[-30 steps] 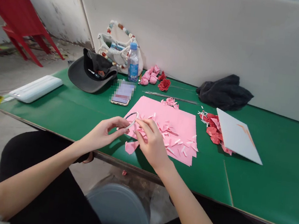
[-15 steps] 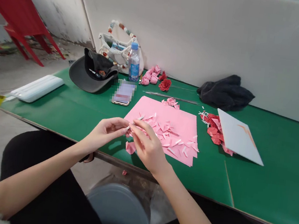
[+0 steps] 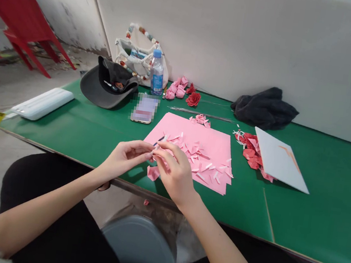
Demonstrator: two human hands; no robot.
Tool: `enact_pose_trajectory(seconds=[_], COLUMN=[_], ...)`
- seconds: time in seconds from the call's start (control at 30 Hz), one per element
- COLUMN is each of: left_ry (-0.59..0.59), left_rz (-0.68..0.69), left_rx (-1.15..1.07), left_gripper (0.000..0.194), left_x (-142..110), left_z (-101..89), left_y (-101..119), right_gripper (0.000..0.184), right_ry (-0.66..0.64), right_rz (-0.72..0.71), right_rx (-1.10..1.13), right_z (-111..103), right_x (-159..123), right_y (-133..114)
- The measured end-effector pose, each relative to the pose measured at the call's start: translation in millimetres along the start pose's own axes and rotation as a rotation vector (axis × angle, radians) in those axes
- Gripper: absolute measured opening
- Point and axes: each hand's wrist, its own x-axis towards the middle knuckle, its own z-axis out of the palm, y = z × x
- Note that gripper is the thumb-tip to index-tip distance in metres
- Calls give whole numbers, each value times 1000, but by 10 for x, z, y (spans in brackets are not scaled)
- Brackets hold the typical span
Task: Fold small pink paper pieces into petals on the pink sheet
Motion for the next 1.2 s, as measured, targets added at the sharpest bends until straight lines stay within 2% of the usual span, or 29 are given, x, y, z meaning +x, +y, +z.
enact_pose_trajectory(seconds=[0.27, 0.4, 0.5, 0.6, 0.83, 0.97, 1.07, 1.13, 1.2], left_ry=[-14, -26, -25, -1, 88, 174, 438, 438, 348], left_rz=[74, 91, 109, 129, 176, 230, 254, 244, 220], left_rx=[282, 303, 318, 358, 447, 552, 581, 585, 645], left_gripper=[20, 21, 20, 19, 18, 19, 20, 22, 21], left_x=[-5, -4, -4, -4, -31, 65, 193, 244, 251], left_z=[-6, -18, -28, -48, -13, -157, -374, -464, -474], left_y=[36, 45, 29, 11, 5, -32, -52, -51, -51], right_gripper=[16, 12, 11, 13, 27, 31, 36, 44, 54], right_ry=[12, 95, 69, 17, -10, -9, -61, -149, -283], right_rz=[28, 86, 115, 88, -21, -66, -122, -125, -108], right_rx=[-37, -31, 3, 33, 44, 126, 191, 210, 230], right_z=[8, 15, 8, 1, 62, 49, 1, -10, 13], right_x=[-12, -9, -2, -7, -54, -77, -85, -84, -82], right_y=[9, 26, 27, 20, 62, 51, 24, 35, 75])
